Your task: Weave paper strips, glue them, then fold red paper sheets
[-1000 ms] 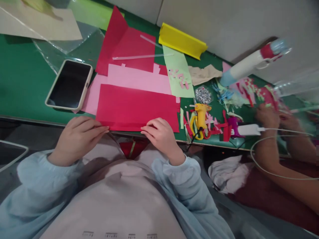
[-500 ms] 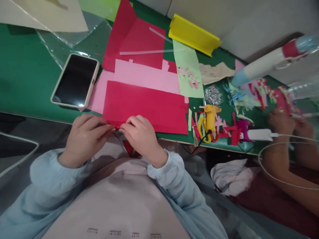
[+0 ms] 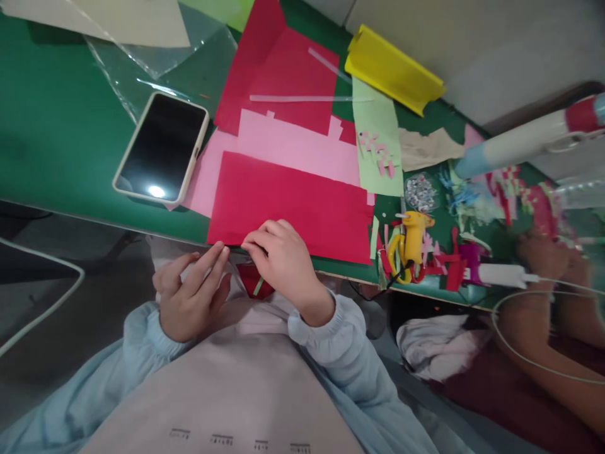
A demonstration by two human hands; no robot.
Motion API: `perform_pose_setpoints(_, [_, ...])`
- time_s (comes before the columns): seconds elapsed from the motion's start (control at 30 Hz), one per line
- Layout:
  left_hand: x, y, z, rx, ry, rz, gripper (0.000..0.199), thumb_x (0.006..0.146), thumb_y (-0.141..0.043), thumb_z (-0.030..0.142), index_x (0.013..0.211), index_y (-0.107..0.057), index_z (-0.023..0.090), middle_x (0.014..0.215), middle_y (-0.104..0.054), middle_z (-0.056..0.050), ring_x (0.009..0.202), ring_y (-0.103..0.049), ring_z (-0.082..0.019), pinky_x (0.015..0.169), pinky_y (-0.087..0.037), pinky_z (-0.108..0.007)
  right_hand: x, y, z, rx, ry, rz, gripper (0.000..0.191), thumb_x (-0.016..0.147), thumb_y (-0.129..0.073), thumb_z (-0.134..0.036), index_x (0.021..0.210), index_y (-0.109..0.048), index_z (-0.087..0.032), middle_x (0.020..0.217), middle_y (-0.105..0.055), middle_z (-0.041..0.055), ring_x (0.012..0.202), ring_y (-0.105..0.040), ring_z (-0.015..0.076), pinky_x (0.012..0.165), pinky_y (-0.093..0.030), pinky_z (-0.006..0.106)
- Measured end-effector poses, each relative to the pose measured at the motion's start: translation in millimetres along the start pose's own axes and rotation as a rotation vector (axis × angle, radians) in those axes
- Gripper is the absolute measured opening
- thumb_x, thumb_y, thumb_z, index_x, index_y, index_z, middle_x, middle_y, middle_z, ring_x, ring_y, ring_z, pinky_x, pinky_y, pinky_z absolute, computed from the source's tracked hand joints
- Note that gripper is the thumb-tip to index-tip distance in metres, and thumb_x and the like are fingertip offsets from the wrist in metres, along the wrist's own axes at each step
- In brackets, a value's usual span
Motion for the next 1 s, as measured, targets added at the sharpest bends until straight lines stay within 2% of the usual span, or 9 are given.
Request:
perform_pose_setpoints(0.3, [-1.1, -5.6, 3.3, -0.012, 0.096, -0.1, 0.079, 0.086, -0.058, 0.019, 0.157, -0.027, 0.027, 0.144, -0.058, -0.004, 0.12, -0.057, -0.032, 0.094, -0.042, -0.048, 6.6, 1.7, 1.8, 0.031, -0.035, -0.03, 0.02, 0.097, -0.059, -0.03, 0.088, -0.073, -0.02, 0.084, -0.066, 0.0039, 0.085, -0.055, 0.0185, 0.08, -0.041, 0.032])
perform_pose_setpoints(0.57, [6.3, -4.5, 6.2, 0.12, 0.068, -0.107, 0.081, 0.084, -0.059, 0.018, 0.158, -0.025, 0.023, 0.146, -0.055, -0.001, 0.107, -0.061, -0.031, 0.09, -0.039, -0.046, 11.8, -0.7, 0.4, 0.011, -0.103, -0.025, 0.028, 0.097, -0.058, -0.039, 0.081, -0.07, -0.02, 0.084, -0.069, 0.0045, 0.083, -0.056, 0.019, 0.079, -0.04, 0.033])
perform_pose_setpoints(0.83, [8.7, -3.8, 6.9, 0.068, 0.095, -0.139, 0.08, 0.086, -0.056, 0.019, 0.159, -0.023, 0.023, 0.148, -0.053, -0.005, 0.11, -0.061, -0.032, 0.089, -0.038, -0.047, 17.9, -1.9, 0.3, -0.058, -0.121, -0.073, 0.031, 0.097, -0.057, -0.042, 0.082, -0.07, -0.018, 0.084, -0.069, 0.0057, 0.083, -0.057, 0.0195, 0.079, -0.039, 0.033])
perform_pose_setpoints(1.0, [8.6, -3.4, 8.1, 0.084, 0.08, -0.096, 0.078, 0.088, -0.058, 0.021, 0.158, -0.024, 0.021, 0.146, -0.056, -0.004, 0.107, -0.06, -0.03, 0.088, -0.037, -0.044, 18.1, 0.3, -2.5, -0.086, -0.126, -0.097, 0.033, 0.099, -0.054, -0.041, 0.084, -0.07, -0.017, 0.086, -0.069, 0.0058, 0.085, -0.058, 0.0188, 0.082, -0.039, 0.032])
Point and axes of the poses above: each hand's wrist, its own x-axis towards the middle knuckle, its own y-axis out of the back of the hand, z = x × y, the point moved 4 cm from there along x, towards the middle knuckle
